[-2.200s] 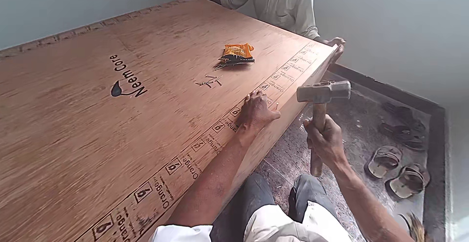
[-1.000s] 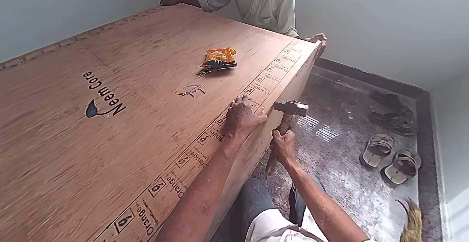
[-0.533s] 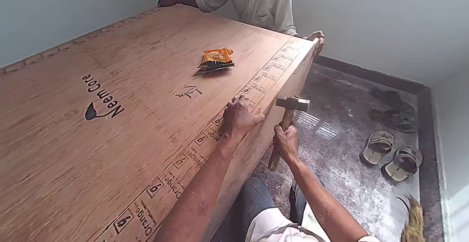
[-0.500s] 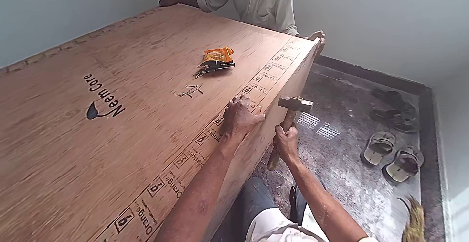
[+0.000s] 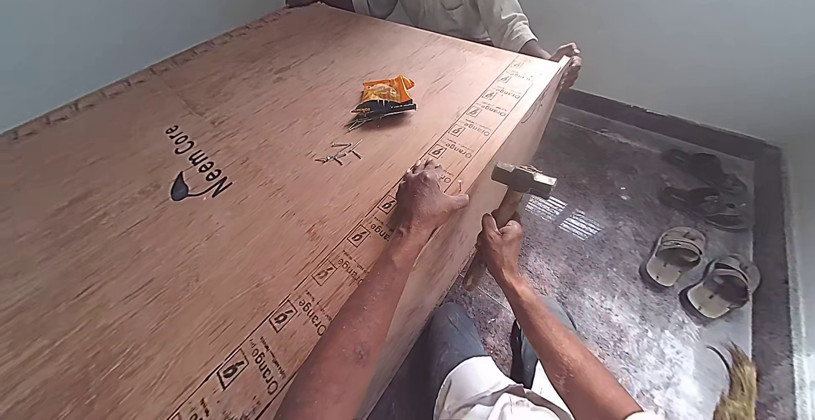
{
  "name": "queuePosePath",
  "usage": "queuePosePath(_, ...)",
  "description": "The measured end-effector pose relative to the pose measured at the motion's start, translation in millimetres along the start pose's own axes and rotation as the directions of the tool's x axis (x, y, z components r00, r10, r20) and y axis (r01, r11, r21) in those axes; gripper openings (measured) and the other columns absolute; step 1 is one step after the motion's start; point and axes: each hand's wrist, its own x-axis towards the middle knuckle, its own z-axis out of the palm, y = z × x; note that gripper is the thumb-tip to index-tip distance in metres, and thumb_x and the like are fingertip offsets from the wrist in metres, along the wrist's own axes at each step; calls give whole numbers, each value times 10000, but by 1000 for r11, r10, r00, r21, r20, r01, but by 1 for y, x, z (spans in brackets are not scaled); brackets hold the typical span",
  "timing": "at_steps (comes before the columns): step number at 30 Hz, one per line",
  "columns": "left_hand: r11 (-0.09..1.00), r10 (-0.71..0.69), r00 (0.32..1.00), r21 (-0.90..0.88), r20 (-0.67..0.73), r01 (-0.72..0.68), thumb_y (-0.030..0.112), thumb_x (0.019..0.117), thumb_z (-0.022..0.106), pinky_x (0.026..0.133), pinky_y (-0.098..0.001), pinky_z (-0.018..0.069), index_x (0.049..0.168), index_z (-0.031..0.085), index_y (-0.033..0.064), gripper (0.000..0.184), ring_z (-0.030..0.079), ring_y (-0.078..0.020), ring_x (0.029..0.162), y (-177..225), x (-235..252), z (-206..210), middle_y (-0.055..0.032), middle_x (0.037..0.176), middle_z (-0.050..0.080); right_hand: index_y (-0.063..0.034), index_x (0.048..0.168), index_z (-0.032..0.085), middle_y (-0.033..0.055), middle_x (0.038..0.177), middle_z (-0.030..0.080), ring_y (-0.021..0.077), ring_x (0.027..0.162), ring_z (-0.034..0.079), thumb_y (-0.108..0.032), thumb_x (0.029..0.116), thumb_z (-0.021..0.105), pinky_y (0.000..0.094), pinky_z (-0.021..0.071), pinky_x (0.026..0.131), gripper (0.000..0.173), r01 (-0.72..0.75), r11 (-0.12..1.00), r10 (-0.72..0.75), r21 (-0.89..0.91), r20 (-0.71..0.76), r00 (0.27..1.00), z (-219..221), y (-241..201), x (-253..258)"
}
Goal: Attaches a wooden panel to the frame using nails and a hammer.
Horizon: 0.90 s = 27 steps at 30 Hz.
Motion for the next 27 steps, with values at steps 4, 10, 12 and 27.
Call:
queuePosePath(4, 1000, 13, 1000, 12, -7, -13, 550, 775, 818, 1113, -569, 426, 1316, 682, 37, 758, 519, -342, 1397, 0, -2, 0, -148, 1472, 586, -16, 904, 512, -6, 501, 499, 101, 380, 517, -48, 961, 576, 277, 508, 408, 91, 12, 997, -11, 72, -16, 1000, -2, -6, -5)
queuePosePath(10, 999, 24, 1000, 33, 9, -24, 561, 776, 800, 1129, -556, 412, 1303, 680, 16, 768, 495, -344, 1420, 2, -1, 0, -156, 1485, 573, -6, 1024, 529, -28, 614, 546, 73, 446, 549, -110, 911, 612, 266, 531, 459, 174, 364, 925, -357, -106, 75, 931, -35, -27, 18)
queuePosePath(12, 999, 25, 999, 41, 29, -26, 567, 786, 788, 1152, -544, 393, 1330, 663, 9, 788, 477, -342, 1436, 3, -1, -1, -162, 1498, 559, -47, 1007, 533, -43, 608, 542, 71, 460, 552, -152, 916, 614, 282, 527, 466, 161, 508, 841, -485, -189, 154, 861, -51, -52, 30)
queuePosePath(27, 992, 120, 981, 24, 154, -125, 576, 828, 743, 1247, -470, 269, 1460, 554, 24, 861, 328, -281, 1535, -10, 1, -5, -131, 1605, 438, -94, 1020, 542, 36, 629, 529, 168, 449, 515, -140, 954, 628, 351, 414, 388, 118, 721, 389, -268, -574, 678, 684, -51, -219, 23)
